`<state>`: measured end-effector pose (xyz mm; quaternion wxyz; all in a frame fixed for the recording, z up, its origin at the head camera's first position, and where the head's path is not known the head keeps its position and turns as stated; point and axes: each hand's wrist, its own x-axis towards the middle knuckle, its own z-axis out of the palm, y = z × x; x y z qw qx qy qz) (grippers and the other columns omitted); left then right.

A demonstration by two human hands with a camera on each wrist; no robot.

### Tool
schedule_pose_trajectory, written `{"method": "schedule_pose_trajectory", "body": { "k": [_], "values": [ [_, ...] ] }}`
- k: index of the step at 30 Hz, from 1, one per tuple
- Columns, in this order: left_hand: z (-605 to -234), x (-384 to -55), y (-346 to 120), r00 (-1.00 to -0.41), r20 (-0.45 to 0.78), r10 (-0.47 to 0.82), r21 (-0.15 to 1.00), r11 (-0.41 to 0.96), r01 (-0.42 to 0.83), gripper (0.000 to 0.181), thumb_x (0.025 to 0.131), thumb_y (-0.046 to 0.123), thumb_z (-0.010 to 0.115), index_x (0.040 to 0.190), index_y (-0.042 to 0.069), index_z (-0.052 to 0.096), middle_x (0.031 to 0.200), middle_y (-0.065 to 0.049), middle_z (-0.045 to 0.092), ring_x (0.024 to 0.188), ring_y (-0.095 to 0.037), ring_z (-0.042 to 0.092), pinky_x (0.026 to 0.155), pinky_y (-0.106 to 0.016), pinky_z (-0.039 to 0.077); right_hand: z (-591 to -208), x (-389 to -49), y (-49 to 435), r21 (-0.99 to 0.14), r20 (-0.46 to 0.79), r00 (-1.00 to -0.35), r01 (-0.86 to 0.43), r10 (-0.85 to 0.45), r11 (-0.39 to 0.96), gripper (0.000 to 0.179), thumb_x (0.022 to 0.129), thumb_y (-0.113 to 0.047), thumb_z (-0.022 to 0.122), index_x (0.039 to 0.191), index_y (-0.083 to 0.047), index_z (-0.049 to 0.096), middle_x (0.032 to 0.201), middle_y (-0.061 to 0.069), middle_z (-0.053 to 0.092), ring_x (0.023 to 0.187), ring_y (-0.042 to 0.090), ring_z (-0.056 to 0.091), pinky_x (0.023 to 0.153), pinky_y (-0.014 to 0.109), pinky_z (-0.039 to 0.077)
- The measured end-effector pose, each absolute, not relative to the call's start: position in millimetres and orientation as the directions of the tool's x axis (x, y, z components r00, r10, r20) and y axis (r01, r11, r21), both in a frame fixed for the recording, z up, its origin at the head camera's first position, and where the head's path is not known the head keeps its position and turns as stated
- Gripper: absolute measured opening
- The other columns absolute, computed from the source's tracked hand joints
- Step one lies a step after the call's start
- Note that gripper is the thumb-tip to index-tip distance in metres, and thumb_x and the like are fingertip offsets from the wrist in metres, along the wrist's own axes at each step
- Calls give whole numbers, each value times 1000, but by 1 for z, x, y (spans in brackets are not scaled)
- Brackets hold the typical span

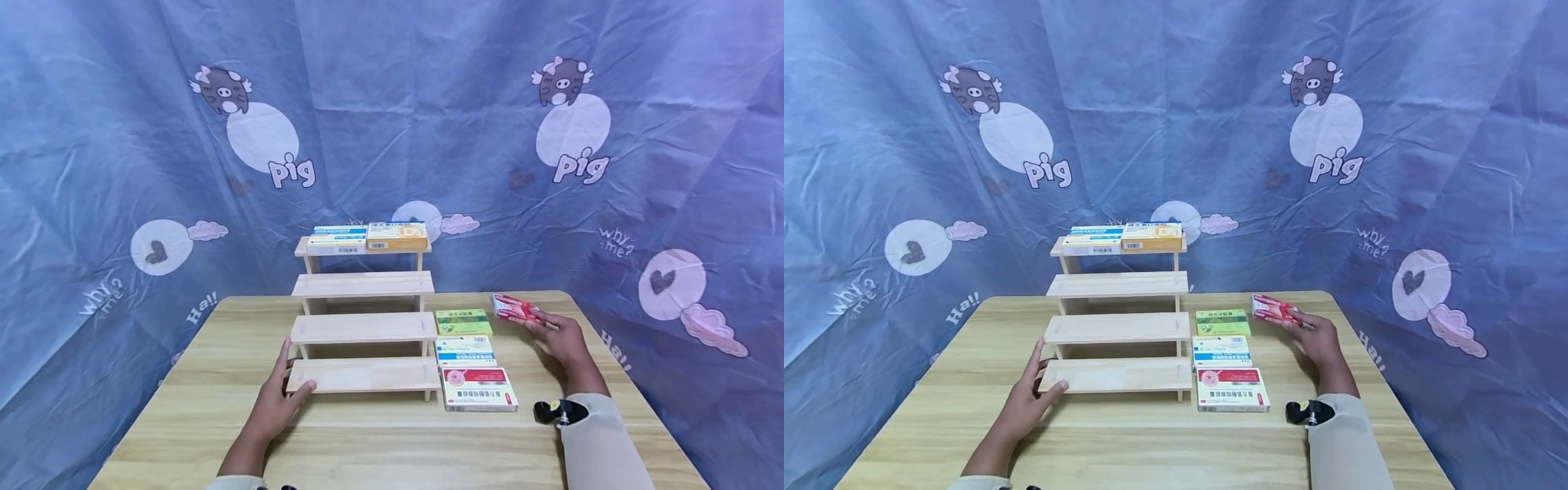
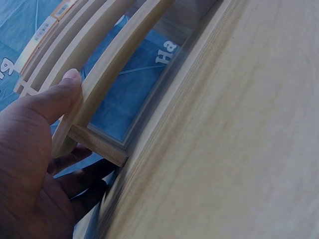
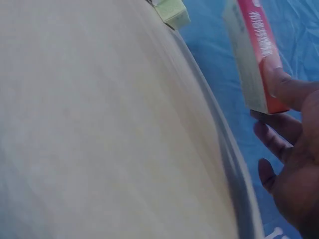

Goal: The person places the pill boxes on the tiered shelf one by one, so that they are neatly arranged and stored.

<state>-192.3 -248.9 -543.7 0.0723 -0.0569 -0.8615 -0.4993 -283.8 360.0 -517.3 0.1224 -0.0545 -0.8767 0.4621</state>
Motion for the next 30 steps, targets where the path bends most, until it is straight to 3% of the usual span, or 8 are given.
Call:
{"method": "schedule_pose_trajectory", "body": {
  "k": [9,14,20,30],
  "values": [
    [-546,-192,-248,-983,182,28,851,497,171,106,103,35,78,177,41,2,163,-30,50,135,-47,67,100,-38,58,-498,-281,344,-847,201,-960,-72,193,526,51,105,-20,76,151,-3,61,157,34,55,150,50,47,127,66,33],
    [-545,-193,-248,-982,190,27,845,505,177,106,103,35,79,177,40,3,162,-30,51,134,-47,67,101,-39,58,-484,-282,336,-783,295,-937,-124,189,610,47,103,-15,77,146,0,65,149,38,60,144,55,51,123,69,37],
    [-544,-192,-247,-978,207,24,841,507,191,106,103,35,78,178,35,3,161,-32,51,133,-49,68,102,-46,59,-467,-283,324,-771,356,-913,-168,197,615,44,102,-14,78,142,2,69,141,37,65,140,52,55,120,65,40],
    [-542,-190,-248,-979,200,34,851,490,191,105,104,34,77,178,35,4,162,-32,49,132,-49,68,99,-43,60,-435,-276,304,-705,430,-893,-242,130,667,42,99,-15,82,137,0,74,130,36,70,132,53,59,112,66,44]
  ]
}}
